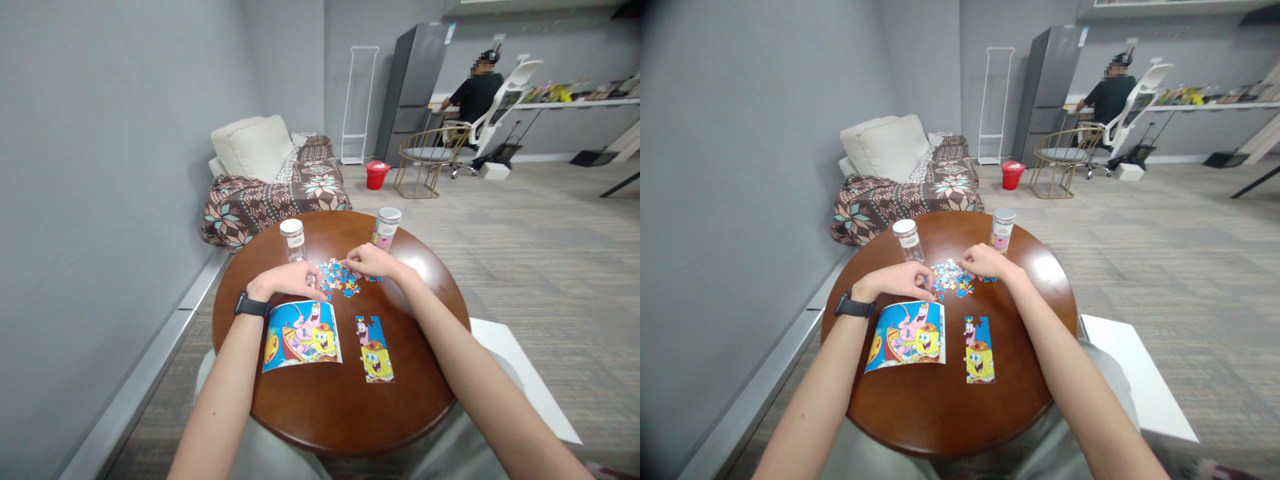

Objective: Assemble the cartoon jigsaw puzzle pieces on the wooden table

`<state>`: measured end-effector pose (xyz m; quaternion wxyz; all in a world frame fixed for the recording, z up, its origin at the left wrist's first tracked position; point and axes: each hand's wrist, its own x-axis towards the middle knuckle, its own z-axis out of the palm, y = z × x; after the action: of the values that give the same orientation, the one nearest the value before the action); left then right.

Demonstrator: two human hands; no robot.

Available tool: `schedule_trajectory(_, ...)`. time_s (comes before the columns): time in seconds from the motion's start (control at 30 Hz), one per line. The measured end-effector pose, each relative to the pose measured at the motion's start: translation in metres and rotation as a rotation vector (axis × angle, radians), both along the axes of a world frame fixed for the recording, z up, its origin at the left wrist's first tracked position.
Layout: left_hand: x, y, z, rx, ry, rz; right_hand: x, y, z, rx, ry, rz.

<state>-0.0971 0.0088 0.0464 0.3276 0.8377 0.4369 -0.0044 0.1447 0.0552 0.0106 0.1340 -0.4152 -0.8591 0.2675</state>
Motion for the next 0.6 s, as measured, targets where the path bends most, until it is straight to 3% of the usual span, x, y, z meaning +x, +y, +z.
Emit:
schedule_trajectory(0.17,-0.009,0.01,-0.014,-0.071,-0.005,-0.062,0.0,0.007,-0.005,0.175,0.003,-0.064)
schedule_trajectory(0.37,-0.006,0.014,-0.023,-0.026,0.049,-0.082,-0.006,0.011,-0.018,0.273,0.026,0.045)
schedule_trajectory(0.6,-0.001,0.013,-0.024,-0.029,0.109,-0.054,-0.013,0.009,-0.022,0.15,0.006,0.088)
